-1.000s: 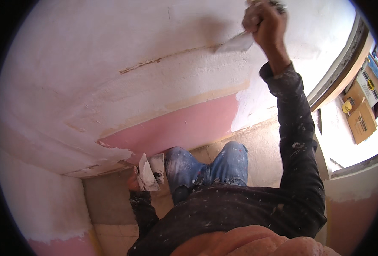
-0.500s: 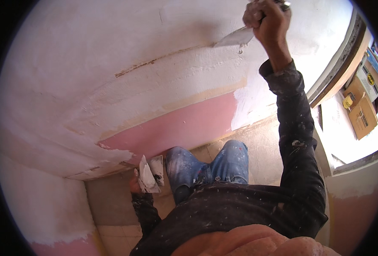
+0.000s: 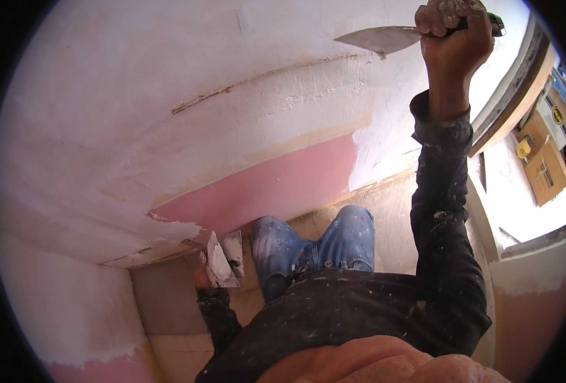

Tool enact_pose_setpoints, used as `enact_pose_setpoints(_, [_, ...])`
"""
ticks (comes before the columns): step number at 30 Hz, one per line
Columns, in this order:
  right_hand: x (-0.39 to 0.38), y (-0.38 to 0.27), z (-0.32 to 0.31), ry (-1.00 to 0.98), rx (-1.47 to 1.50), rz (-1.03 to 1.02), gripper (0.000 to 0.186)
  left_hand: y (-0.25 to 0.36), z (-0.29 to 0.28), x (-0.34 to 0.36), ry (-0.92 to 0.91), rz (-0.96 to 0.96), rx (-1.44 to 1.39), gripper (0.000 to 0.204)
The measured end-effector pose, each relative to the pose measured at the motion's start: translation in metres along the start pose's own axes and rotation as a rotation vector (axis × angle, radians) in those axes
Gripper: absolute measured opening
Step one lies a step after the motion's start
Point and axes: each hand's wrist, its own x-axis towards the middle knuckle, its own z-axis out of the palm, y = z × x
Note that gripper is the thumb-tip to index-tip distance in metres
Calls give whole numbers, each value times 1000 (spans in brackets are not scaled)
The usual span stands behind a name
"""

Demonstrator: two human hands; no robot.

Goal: The person applies white plaster to a pink wall using a trowel and a smaller scraper. They scoop plaster from the trowel onto the scraper and smooth it onto the wall surface, working on both vertical and horizontal sections.

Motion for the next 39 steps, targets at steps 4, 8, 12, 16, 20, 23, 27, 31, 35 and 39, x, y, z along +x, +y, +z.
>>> enact_pose_setpoints(4, [-54,39,0,-159,-351,322,26,0,0,-2,30,-43,-99,45])
enact_pose_setpoints(8, [-56,29,8,-109,-25,448,19,0,-1,-2,23,-7,-130,43])
enact_pose_setpoints(12, [-7,-3,0,-204,-105,168,32,0,-11,0,18,-59,-142,43])
enact_pose_setpoints(16, [-40,31,2,-155,-357,523,26,-4,-26,-2,134,-77,-106,39])
enact_pose_setpoints(20, [-45,32,19,-94,-86,435,21,-4,-31,-1,25,-78,-213,39])
enact_pose_setpoints(23, [-19,11,37,-100,-98,268,26,-3,-26,0,86,-79,-91,40])
enact_pose_setpoints(27, [-44,26,60,-312,-678,509,26,-2,-21,-2,126,-43,-85,40])
enact_pose_setpoints(31, [-18,27,57,-246,140,309,22,0,-18,-5,147,-49,-46,41])
enact_pose_setpoints(35, [-44,50,60,-388,-543,171,19,4,-8,-7,173,-97,-47,44])
enact_pose_setpoints(39, [-40,50,60,-239,92,242,13,5,-7,-8,171,-87,-22,44])
